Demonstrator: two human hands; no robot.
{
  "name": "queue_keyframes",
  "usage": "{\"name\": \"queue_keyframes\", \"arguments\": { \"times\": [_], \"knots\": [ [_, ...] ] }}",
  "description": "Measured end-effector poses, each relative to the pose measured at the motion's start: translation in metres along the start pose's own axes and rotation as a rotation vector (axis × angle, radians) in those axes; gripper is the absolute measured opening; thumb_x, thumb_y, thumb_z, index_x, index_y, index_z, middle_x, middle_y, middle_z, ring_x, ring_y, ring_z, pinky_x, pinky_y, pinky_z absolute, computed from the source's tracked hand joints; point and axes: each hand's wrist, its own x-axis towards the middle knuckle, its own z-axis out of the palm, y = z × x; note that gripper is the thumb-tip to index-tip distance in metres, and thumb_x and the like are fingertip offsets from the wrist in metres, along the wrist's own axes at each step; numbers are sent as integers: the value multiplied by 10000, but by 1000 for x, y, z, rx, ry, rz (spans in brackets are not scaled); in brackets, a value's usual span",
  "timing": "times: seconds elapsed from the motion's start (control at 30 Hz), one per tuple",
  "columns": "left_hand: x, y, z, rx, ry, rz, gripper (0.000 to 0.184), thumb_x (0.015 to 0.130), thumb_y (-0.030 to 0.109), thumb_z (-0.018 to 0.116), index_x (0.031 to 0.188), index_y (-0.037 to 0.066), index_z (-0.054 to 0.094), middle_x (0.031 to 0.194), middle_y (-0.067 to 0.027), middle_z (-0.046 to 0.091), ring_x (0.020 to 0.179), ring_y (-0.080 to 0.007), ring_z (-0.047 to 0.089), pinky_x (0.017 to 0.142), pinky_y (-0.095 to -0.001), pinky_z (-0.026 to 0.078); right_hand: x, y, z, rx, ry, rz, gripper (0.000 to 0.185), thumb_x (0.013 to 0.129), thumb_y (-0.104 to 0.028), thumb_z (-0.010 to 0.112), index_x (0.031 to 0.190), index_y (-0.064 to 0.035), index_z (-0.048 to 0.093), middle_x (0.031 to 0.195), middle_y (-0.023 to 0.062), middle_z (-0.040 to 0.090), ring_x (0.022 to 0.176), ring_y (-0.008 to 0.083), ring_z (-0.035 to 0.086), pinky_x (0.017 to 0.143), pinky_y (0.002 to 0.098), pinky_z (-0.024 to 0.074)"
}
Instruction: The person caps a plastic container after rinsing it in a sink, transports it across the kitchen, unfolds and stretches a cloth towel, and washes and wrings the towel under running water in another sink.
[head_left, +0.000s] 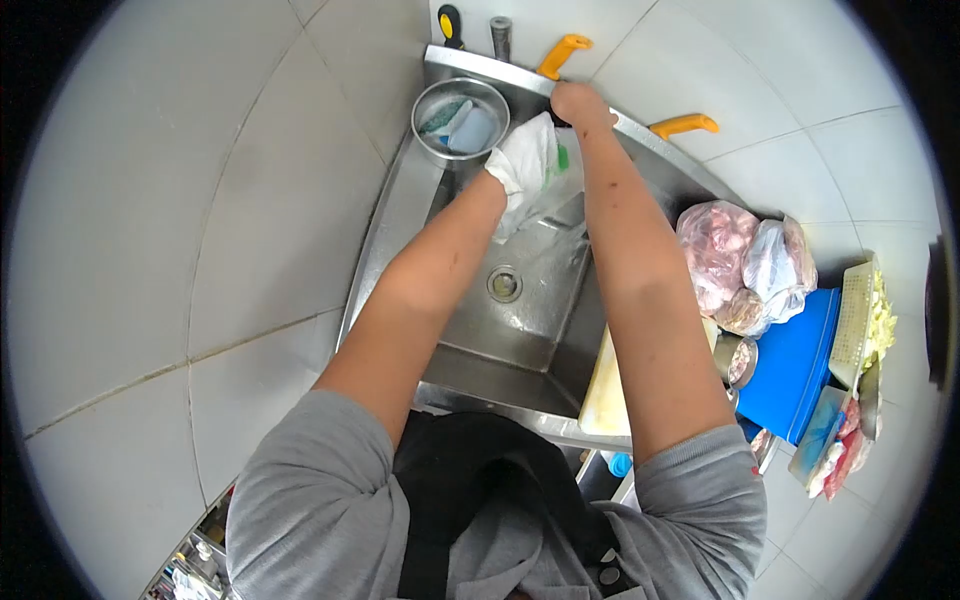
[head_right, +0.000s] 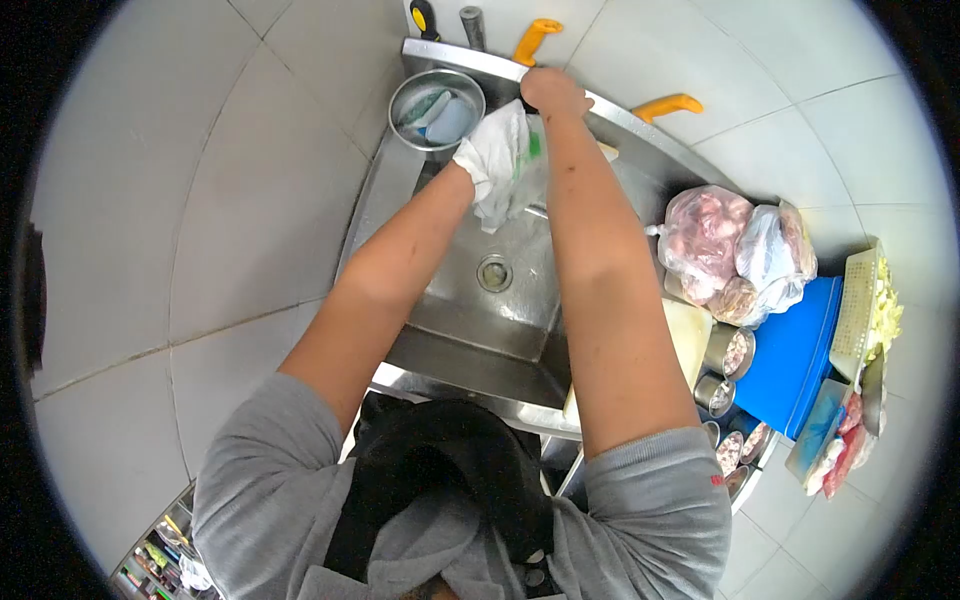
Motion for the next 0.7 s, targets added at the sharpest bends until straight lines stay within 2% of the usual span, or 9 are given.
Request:
{"name": "queue_keyframes", "arguments": {
  "times": [0.1, 0.2, 0.27, 0.37, 0.4, 0.43, 0.57, 0.63, 0.7],
  "knots": [
    [15, -1, -47, -128, -19, -25, 364, 1052, 308, 379, 1219, 70, 598, 1183, -140, 654, 1065, -286, 604, 976, -404, 472, 8, 1, 10, 100, -7, 23, 554, 934, -400, 397, 1334, -80, 609, 1435, 130, 549, 1347, 352, 483, 1127, 545, 274],
    [17, -3, -68, -165, -224, -18, 367, 1047, 306, 390, 1206, 51, 600, 1184, -143, 652, 1060, -282, 604, 966, -403, 474, 1, 5, 10, 97, 64, 51, 569, 941, -418, 379, 1342, -81, 603, 1437, 142, 544, 1358, 346, 472, 1126, 536, 279],
    [-4, -1, -21, 108, 145, -34, 368, 1039, 305, 407, 1192, 32, 601, 1152, -152, 657, 1024, -290, 611, 960, -401, 477, 7, 10, 4, 73, 60, 33, 583, 946, -448, 370, 1322, -78, 618, 1417, 155, 559, 1341, 352, 489, 1111, 522, 311],
    [-44, 2, 61, -106, -69, -78, 373, 1031, 307, 428, 1168, 6, 602, 1106, -162, 664, 980, -302, 621, 938, -413, 491, -6, 2, -19, 83, 108, 8, 595, 966, -484, 357, 1264, -63, 654, 1345, 182, 603, 1280, 367, 538, 1068, 491, 378],
    [-44, -3, 29, 756, -199, 170, 358, 1025, 281, 441, 1171, -6, 596, 1105, -165, 666, 980, -295, 625, 932, -411, 497, -19, -1, -28, 129, 160, 27, 596, 980, -490, 355, 1226, -50, 674, 1293, 195, 633, 1236, 376, 570, 1040, 476, 413],
    [-44, -9, -3, 1590, -119, 515, 343, 1020, 256, 453, 1174, -18, 591, 1105, -167, 669, 981, -288, 628, 926, -409, 502, -43, 1, -39, 134, 147, 29, 596, 980, -490, 355, 1226, -50, 674, 1293, 195, 633, 1236, 376, 570, 1040, 476, 413],
    [-104, 6, 69, 1414, 92, 350, 319, 986, 139, 492, 1213, -50, 612, 1182, -180, 671, 1024, -253, 637, 917, -361, 512, -148, 29, -27, 838, 407, -445, 498, 1045, -351, 415, 1222, 62, 629, 1247, 224, 645, 1142, 386, 590, 1059, 419, 402],
    [-123, -6, 50, 1352, 182, 438, 362, 998, 175, 487, 1293, -20, 560, 1257, -163, 629, 1108, -245, 603, 959, -356, 484, -180, 45, 23, 702, 566, -723, 566, 1034, -446, 431, 1378, -8, 529, 1393, 270, 511, 1332, 438, 446, 1110, 471, 339],
    [-144, -29, 28, 1282, 259, 519, 417, 1009, 212, 482, 1373, 10, 508, 1333, -147, 588, 1192, -236, 568, 1000, -350, 456, -218, 30, 77, 625, 422, -563, 730, 1032, -493, 411, 1512, 42, 284, 1552, 320, 263, 1463, 459, 221, 1198, 467, 190]
  ]
}}
